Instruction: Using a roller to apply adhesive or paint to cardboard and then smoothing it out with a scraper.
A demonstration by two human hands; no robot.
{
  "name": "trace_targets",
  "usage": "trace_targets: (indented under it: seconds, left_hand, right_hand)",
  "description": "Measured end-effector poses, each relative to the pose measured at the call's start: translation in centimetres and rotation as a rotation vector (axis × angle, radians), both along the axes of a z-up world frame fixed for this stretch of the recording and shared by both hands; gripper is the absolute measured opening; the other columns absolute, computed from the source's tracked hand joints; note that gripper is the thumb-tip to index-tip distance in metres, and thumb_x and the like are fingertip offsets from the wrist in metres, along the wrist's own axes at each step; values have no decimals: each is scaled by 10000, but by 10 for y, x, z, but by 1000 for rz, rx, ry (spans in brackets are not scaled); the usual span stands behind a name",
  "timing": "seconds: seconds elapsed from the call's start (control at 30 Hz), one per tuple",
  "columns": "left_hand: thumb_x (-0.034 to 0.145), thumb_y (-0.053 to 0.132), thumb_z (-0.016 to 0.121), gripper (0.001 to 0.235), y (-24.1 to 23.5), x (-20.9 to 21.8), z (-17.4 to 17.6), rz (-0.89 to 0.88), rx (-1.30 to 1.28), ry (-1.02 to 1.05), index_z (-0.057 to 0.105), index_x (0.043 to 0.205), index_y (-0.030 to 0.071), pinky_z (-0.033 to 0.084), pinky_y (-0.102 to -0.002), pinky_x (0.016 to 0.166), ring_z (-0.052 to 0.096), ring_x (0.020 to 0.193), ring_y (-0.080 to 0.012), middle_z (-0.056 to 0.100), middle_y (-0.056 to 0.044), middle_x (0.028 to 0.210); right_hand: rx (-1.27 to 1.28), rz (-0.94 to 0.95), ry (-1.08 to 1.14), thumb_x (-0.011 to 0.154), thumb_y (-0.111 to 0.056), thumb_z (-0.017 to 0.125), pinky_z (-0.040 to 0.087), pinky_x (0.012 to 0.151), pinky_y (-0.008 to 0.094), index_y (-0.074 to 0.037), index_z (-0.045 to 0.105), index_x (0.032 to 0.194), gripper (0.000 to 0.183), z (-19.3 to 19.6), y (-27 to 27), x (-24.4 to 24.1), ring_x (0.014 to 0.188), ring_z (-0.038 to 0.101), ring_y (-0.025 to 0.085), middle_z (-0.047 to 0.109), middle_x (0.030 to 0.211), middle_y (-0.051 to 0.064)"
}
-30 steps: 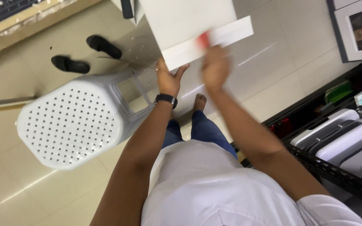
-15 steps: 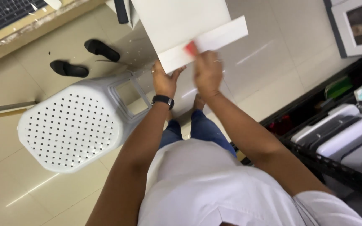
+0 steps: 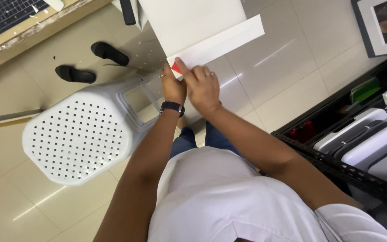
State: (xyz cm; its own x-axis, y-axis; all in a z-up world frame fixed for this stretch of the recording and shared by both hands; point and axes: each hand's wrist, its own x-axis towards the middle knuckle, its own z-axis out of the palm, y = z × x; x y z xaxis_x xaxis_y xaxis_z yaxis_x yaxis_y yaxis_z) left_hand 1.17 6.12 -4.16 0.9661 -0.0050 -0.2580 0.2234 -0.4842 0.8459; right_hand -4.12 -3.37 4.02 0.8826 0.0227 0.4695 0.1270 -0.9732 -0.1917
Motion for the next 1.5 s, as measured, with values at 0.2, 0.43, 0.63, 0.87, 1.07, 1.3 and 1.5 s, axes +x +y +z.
trace_targets:
  seconds: [0.2, 0.43, 0.63, 0.87, 1.07, 1.3, 1.5]
  left_hand:
    - [758, 532, 853, 741, 1, -4, 34, -7, -46, 45, 520, 1240, 78, 562, -459, 840, 618, 1149, -347, 615, -178, 1266]
    - [915, 330, 822, 558, 1, -1, -20, -86, 86, -20, 511, 1282, 49, 474, -503, 1120, 564, 1291, -402, 650, -224, 1209]
    - [775, 552, 835, 718, 13, -6, 27, -61, 18, 12, 555, 1236, 77, 563, -458, 784, 662, 1090, -361, 682, -177, 1179]
    - [793, 364, 858, 633, 34, -7, 9, -52, -58, -110, 579, 1320, 151, 533, -403, 871, 677, 1113, -317, 696, -132, 1205]
    - [795, 516, 849, 711, 39, -8, 24, -44, 7, -30, 577, 1314, 114, 570, -426, 863, 669, 1147, -311, 669, -148, 1270]
    - [809, 417, 873, 643, 50, -9, 22, -53, -93, -141, 609, 1317, 126, 527, -352, 932, 663, 1173, -253, 689, -99, 1270]
    - [799, 649, 907, 1351, 45, -23, 35, 19, 98, -420, 4, 1670, 148, 71, -675, 1303, 169, 1647, -382, 122, -143, 1762]
  right_hand:
    - [-104, -431, -87, 1141, -193, 599, 526, 599, 338, -276, 423, 1574, 475, -30, -153, 18, 755, 522, 200, 506, 968, 11]
    - [-70, -120, -120, 1031, -261, 530, 519, 713, 353, -383, 568, 1460, 448, -34, -13, 11, 810, 563, 188, 490, 869, -45]
    - [-103, -462, -25, 1055, -48, 634, 502, 527, 283, -265, 379, 1591, 632, -44, -139, 12, 777, 562, 165, 613, 1057, 46]
    - [15, -59, 7, 1009, -30, 540, 434, 599, 420, -245, 488, 1546, 580, -30, -28, 3, 801, 555, 249, 563, 925, 6]
    - [-114, -472, -69, 933, 11, 639, 482, 564, 383, -232, 488, 1314, 477, -46, -169, 26, 816, 539, 245, 546, 1037, 49]
    - [-66, -7, -115, 969, 85, 463, 421, 574, 357, -230, 502, 1546, 659, -24, -78, 6, 723, 493, 207, 537, 878, -3]
    - [69, -167, -32, 1023, -26, 754, 550, 668, 438, -251, 460, 1550, 644, -20, -246, 52, 904, 553, 288, 555, 1006, 53]
